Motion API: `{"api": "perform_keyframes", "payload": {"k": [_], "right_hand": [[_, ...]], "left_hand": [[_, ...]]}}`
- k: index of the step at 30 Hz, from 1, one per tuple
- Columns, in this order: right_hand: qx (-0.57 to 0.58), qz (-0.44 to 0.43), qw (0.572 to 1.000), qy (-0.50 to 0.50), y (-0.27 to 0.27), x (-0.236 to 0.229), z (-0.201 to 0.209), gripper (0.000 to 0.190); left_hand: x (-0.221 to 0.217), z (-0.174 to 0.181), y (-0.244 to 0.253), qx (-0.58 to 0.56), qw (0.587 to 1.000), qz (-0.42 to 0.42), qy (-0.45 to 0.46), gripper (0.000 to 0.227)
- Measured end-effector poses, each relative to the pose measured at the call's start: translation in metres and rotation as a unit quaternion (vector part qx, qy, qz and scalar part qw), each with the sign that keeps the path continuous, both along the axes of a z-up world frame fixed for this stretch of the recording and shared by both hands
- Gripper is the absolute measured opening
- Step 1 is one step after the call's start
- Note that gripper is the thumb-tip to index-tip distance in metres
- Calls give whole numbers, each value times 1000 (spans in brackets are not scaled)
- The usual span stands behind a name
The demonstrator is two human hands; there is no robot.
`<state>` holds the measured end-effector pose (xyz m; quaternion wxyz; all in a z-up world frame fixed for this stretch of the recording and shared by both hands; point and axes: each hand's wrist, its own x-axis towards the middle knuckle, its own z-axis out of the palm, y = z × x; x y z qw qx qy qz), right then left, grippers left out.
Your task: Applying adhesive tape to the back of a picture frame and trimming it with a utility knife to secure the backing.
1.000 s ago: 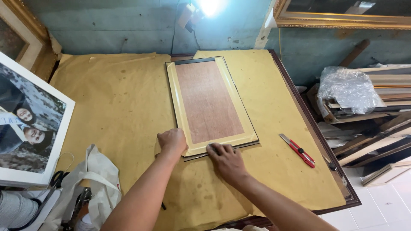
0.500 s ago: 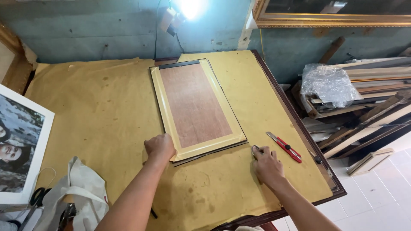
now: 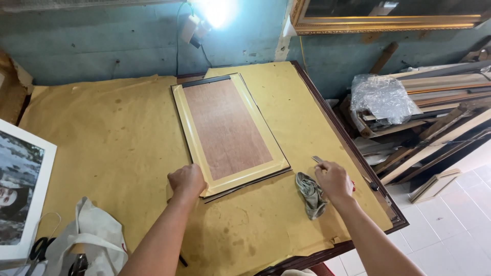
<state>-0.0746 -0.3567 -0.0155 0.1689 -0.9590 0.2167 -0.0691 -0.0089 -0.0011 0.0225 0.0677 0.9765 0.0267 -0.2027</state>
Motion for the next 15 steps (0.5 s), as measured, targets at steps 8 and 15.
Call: {"api": "perform_keyframes", "payload": {"k": [8, 15], "right_hand": [[-54, -77, 983, 159, -58, 1, -16, 53], [42, -103, 983, 145, -49, -4, -1, 41]], "left_hand": [[4, -14, 4, 12, 1000, -9, 7, 33], [6, -12, 3, 10, 1000, 1, 8, 36]]}}
